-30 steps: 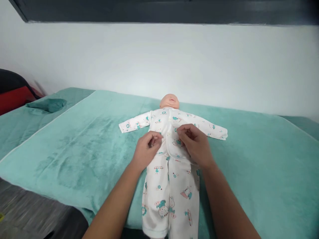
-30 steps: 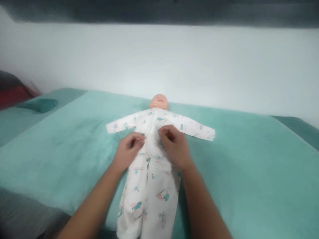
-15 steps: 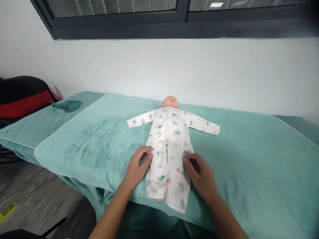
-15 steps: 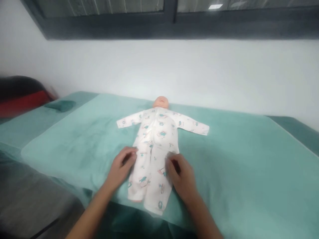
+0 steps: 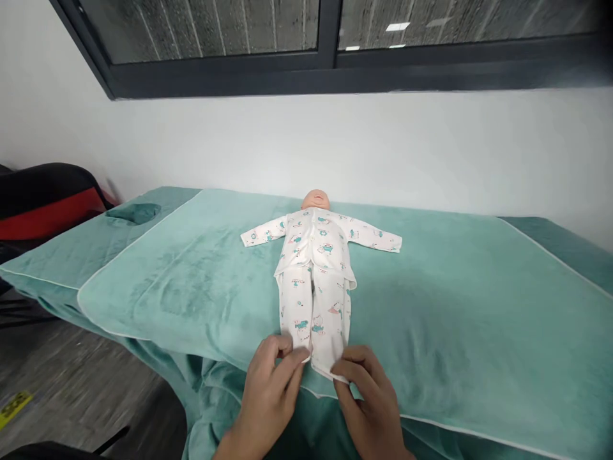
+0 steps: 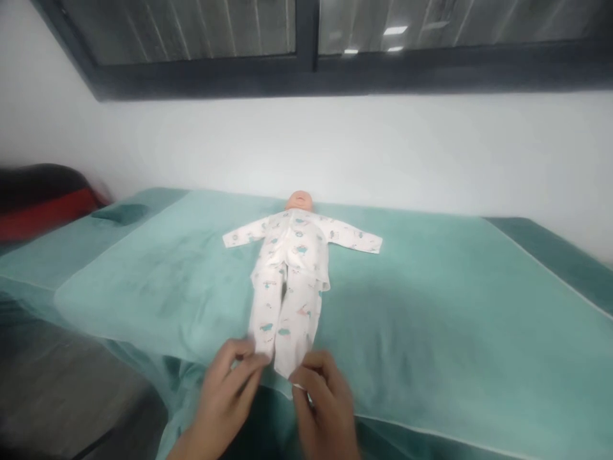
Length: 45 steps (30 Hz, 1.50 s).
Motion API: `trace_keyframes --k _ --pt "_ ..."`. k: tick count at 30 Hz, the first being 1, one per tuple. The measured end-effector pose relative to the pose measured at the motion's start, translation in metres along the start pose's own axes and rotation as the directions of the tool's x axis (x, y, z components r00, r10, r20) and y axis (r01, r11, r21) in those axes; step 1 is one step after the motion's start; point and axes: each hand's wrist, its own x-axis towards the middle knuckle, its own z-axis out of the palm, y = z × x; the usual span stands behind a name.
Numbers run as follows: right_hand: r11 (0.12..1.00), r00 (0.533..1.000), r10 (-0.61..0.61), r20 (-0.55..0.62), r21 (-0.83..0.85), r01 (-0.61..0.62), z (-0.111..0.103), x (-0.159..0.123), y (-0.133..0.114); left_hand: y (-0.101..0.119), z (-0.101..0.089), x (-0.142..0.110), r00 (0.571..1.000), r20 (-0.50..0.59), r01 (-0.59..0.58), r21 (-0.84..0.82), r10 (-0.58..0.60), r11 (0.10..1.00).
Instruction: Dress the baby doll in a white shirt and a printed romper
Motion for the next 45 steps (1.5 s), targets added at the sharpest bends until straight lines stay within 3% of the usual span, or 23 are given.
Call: trace_keyframes --k 5,10,12,17,24,32,37,40,42,45 --pt "1.0 0.999 0.03 -0.011 -0.005 -0.03 -0.009 -0.01 -0.004 0.008 -0.007 -0.005 0.994 -0.056 -0.087 0.051 0.089 0.995" --pt "0.995 0.987 0.045 0.151 -0.09 -0.032 0.002 -0.027 0.01 0.003 0.004 -0.015 0.998 -0.044 0.045 0.143 -0.04 0.989" --pt "0.988 0.986 0.059 0.157 -0.15 -0.035 -0.001 -0.029 0.011 -0.002 0.008 -0.018 0.997 -0.035 0.076 0.159 -0.072 0.984" --pt "0.958 0.999 -0.002 0.047 -0.285 0.016 -0.007 -0.007 -0.008 -0.007 0.008 -0.018 0.985 -0.052 0.164 0.018 -0.163 0.986" --pt "0.964 0.988 -0.018 0.153 -0.26 0.058 0.022 0.04 -0.031 0.005 -0.012 0.001 0.975 -0.127 0.172 -0.089 -0.182 0.981" --pt "0.948 0.97 -0.122 0.211 -0.266 0.177 0.029 0.02 -0.04 0.001 -0.015 -0.013 0.981 -0.113 0.137 -0.152 -0.155 0.979" --pt "0.936 0.908 -0.211 0.361 -0.193 0.294 0.008 0.021 -0.04 -0.012 -0.021 -0.032 0.992 -0.024 0.119 -0.198 -0.126 0.973" --pt "0.986 0.95 -0.129 0.284 -0.069 0.154 -0.015 0.04 -0.019 -0.034 -0.029 -0.028 0.979 -0.008 0.195 -0.251 -0.203 0.948" --pt "0.995 0.987 0.098 0.128 -0.034 -0.095 -0.024 0.064 0.011 -0.055 -0.029 -0.011 0.947 -0.051 0.288 -0.3 -0.317 0.909" --pt "0.893 0.891 0.448 -0.07 -0.009 -0.45 -0.021 0.111 0.067 -0.088 -0.015 0.037 0.852 -0.042 0.469 -0.379 -0.521 0.798"
